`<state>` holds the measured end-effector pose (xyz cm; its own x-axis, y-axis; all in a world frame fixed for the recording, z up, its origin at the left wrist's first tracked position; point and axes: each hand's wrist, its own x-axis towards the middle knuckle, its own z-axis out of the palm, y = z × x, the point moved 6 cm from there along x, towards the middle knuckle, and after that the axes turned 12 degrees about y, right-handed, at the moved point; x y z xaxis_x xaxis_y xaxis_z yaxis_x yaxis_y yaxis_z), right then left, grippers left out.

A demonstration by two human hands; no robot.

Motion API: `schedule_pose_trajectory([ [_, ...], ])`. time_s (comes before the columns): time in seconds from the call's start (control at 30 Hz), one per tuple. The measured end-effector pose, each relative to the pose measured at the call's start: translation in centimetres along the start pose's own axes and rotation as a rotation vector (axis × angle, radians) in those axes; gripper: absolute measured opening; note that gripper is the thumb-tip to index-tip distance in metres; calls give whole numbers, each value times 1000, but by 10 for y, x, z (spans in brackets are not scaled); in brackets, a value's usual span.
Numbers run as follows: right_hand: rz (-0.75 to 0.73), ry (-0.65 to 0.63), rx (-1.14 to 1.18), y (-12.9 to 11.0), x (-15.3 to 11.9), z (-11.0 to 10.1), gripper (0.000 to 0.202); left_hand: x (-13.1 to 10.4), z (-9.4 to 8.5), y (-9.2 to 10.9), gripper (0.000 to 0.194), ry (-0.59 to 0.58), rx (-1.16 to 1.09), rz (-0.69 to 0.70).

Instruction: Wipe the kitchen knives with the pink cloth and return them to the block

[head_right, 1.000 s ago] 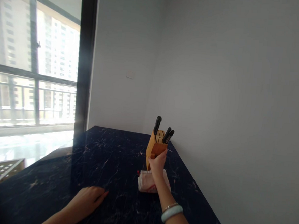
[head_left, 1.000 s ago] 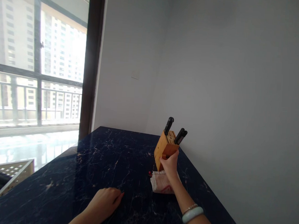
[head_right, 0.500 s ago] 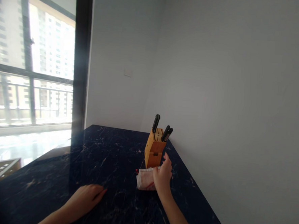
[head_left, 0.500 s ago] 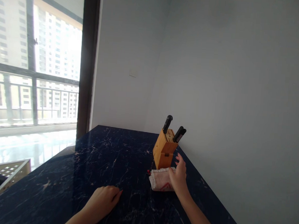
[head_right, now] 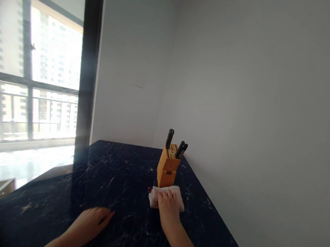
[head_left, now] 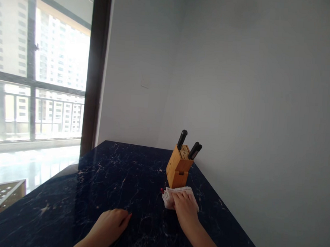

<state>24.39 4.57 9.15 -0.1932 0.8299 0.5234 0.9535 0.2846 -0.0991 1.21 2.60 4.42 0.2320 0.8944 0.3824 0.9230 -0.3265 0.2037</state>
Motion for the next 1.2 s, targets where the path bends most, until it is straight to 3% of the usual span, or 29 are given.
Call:
schedule_pose_trajectory([
  [0.17,-9,-9,143,-39,-10,3,49,-1,6,-3,47,-3,-10,-2],
  [0.33,3,-199,437,-68,-30,26,61,0,8,-4,43,7,-12,-16],
  [0.6,-7,-295,555,-70,-44,24,55,0,6,-2,39,-25,11,-63],
  [0.83,-101,-273,474,-72,-47,31,52,-3,-1,2,41,-36,-21,-32],
  [1.2,-174,-227,428,-69,-47,42,52,-2,8,-2,42,-19,-48,-23],
])
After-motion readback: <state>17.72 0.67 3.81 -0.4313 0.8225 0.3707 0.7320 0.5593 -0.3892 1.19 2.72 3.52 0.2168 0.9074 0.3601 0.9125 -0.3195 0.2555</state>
